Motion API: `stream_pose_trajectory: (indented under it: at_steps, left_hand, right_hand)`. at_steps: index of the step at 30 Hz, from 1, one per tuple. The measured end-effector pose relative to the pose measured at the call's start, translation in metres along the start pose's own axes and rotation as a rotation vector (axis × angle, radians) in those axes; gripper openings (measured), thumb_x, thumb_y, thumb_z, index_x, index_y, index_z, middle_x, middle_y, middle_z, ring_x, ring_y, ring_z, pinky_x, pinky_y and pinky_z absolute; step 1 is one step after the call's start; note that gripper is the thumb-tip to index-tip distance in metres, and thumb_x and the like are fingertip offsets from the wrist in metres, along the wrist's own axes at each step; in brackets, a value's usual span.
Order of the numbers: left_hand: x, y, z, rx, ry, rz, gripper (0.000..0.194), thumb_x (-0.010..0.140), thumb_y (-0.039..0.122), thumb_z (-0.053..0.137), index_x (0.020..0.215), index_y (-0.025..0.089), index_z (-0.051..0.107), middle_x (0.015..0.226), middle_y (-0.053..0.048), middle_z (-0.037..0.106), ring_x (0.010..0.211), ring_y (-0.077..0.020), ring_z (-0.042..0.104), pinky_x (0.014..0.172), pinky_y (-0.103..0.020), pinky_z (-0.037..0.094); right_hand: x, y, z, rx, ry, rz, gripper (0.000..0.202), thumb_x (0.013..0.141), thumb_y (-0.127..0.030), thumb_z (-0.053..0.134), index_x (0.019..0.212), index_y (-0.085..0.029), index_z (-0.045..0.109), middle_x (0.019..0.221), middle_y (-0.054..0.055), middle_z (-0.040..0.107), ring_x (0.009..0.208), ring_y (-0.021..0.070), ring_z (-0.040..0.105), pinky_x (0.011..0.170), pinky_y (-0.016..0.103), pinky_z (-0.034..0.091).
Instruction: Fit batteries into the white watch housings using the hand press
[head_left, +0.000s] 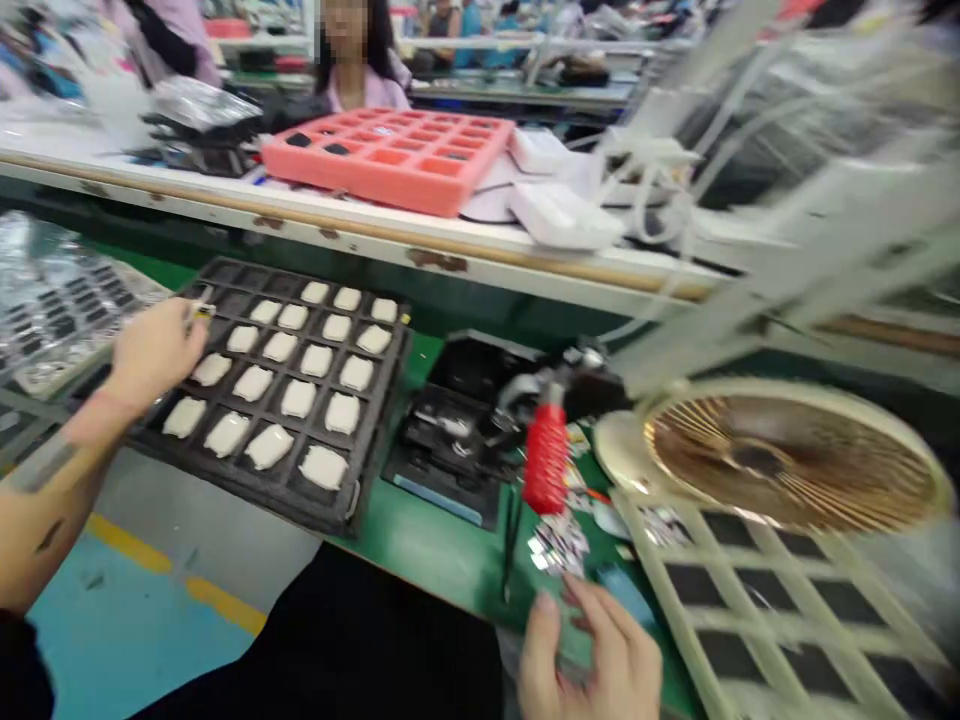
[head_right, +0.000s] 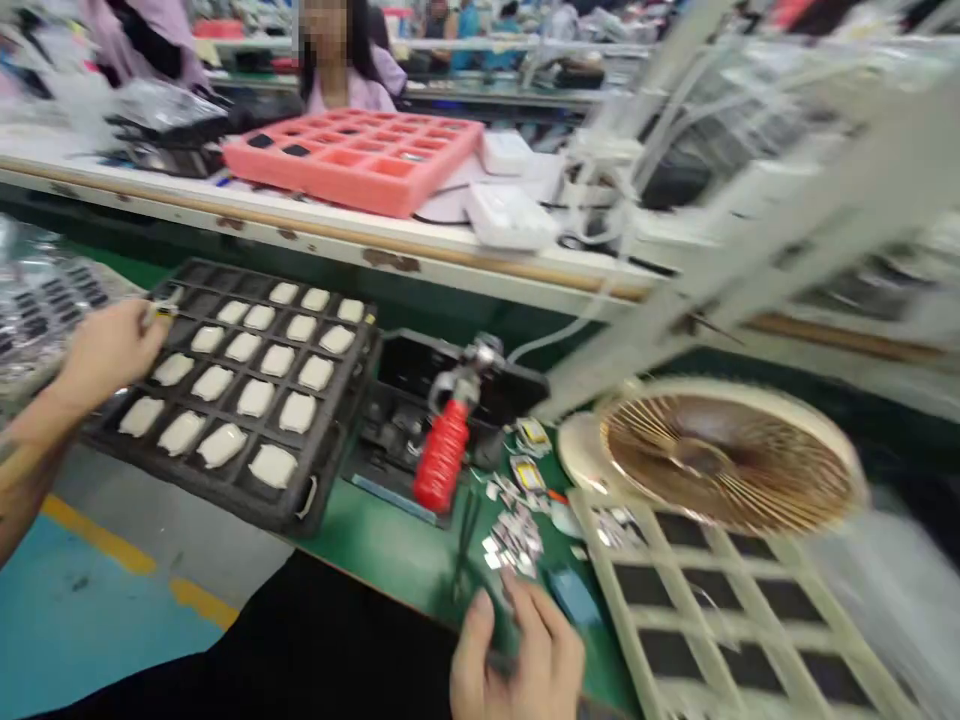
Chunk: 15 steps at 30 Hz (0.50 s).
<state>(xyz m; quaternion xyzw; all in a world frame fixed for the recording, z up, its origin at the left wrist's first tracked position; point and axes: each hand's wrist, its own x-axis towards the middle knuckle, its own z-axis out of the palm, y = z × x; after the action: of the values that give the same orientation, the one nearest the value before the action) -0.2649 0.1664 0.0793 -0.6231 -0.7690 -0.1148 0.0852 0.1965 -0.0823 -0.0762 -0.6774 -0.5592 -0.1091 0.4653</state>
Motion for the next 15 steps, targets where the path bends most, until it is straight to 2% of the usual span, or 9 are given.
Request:
stream_pose_trajectory:
  at_steps: [2, 3, 4, 5, 8, 10, 11, 13, 15]
  left_hand:
    - [-0.047, 0.018, -0.005, -0.113, 0.059, 0.075, 0.050, 0.111, 0.041, 0.030, 0.106, 0.010, 0.069, 0.110, -0.002, 0.075, 0.110, -0.0186, 0.073, 0.111, -0.044, 0.051]
    - [-0.076, 0.029, -0.006, -0.317, 0.143, 0.144, 0.050, 0.110, 0.048, 0.040, 0.117, 0.013, 0.074, 0.117, 0.000, 0.077, 0.106, -0.0160, 0.073, 0.111, -0.041, 0.052]
    - [-0.109, 0.043, -0.006, -0.527, 0.132, 0.212, 0.046, 0.107, 0.055, 0.052, 0.123, 0.021, 0.079, 0.124, 0.003, 0.080, 0.104, -0.0156, 0.075, 0.110, -0.037, 0.053]
    - [-0.142, 0.058, -0.005, -0.738, 0.108, 0.273, 0.043, 0.101, 0.060, 0.062, 0.116, 0.027, 0.084, 0.115, 0.004, 0.084, 0.094, -0.0174, 0.077, 0.100, -0.034, 0.059]
    - [-0.223, 0.119, 0.010, -1.270, -0.332, 0.315, 0.020, 0.090, 0.043, 0.082, 0.102, 0.029, 0.089, 0.100, -0.005, 0.088, 0.092, -0.0294, 0.083, 0.091, -0.038, 0.067]
    - [-0.250, 0.164, 0.030, -1.376, -0.606, 0.373, 0.019, 0.094, 0.026, 0.079, 0.111, 0.028, 0.089, 0.106, -0.009, 0.088, 0.094, -0.0303, 0.083, 0.093, -0.040, 0.065]
    - [-0.256, 0.186, 0.042, -1.411, -0.679, 0.389, 0.020, 0.095, 0.024, 0.080, 0.113, 0.027, 0.088, 0.105, -0.010, 0.087, 0.093, -0.0296, 0.082, 0.092, -0.038, 0.065]
    - [-0.257, 0.220, 0.063, -1.467, -0.714, 0.330, 0.022, 0.100, 0.026, 0.078, 0.120, 0.024, 0.085, 0.103, -0.010, 0.085, 0.089, -0.0254, 0.079, 0.089, -0.035, 0.062]
    - [-0.253, 0.238, 0.080, -1.548, -0.730, 0.215, 0.029, 0.106, 0.033, 0.072, 0.132, 0.022, 0.077, 0.105, -0.010, 0.082, 0.085, -0.0214, 0.076, 0.081, -0.032, 0.061]
  right_hand:
    - [0.006, 0.009, -0.013, -0.046, -0.080, 0.000, 0.025, 0.104, -0.028, 0.070, 0.126, -0.017, 0.075, 0.121, 0.015, 0.073, 0.111, 0.0304, 0.071, 0.102, 0.048, 0.056]
    - [0.007, 0.014, -0.018, -0.059, -0.123, 0.011, 0.024, 0.106, -0.029, 0.067, 0.126, -0.018, 0.074, 0.120, 0.014, 0.072, 0.112, 0.0293, 0.070, 0.102, 0.048, 0.056]
    - [0.006, 0.018, -0.022, -0.069, -0.159, 0.024, 0.023, 0.108, -0.029, 0.064, 0.126, -0.018, 0.073, 0.119, 0.013, 0.072, 0.112, 0.0284, 0.070, 0.102, 0.047, 0.056]
    - [0.005, 0.021, -0.024, -0.075, -0.190, 0.038, 0.023, 0.109, -0.029, 0.062, 0.127, -0.019, 0.072, 0.118, 0.012, 0.071, 0.113, 0.0278, 0.069, 0.101, 0.046, 0.056]
    - [0.002, 0.019, -0.019, -0.098, -0.274, 0.044, 0.025, 0.110, -0.033, 0.061, 0.131, -0.020, 0.068, 0.117, 0.011, 0.071, 0.110, 0.0265, 0.068, 0.096, 0.043, 0.055]
    - [0.004, 0.011, -0.007, -0.164, -0.380, 0.016, 0.032, 0.110, -0.036, 0.060, 0.136, -0.018, 0.066, 0.110, 0.012, 0.072, 0.102, 0.0266, 0.068, 0.089, 0.041, 0.054]
    - [0.007, 0.007, 0.000, -0.210, -0.438, -0.001, 0.034, 0.110, -0.034, 0.059, 0.138, -0.016, 0.065, 0.106, 0.012, 0.072, 0.096, 0.0267, 0.067, 0.085, 0.041, 0.053]
    - [0.011, 0.001, 0.012, -0.281, -0.515, -0.020, 0.037, 0.109, -0.025, 0.054, 0.142, -0.010, 0.064, 0.098, 0.012, 0.072, 0.089, 0.0270, 0.066, 0.080, 0.041, 0.053]
    - [0.014, -0.001, 0.016, -0.243, -0.490, 0.003, 0.038, 0.107, -0.016, 0.049, 0.139, -0.010, 0.068, 0.094, 0.011, 0.072, 0.085, 0.0260, 0.066, 0.080, 0.041, 0.054]
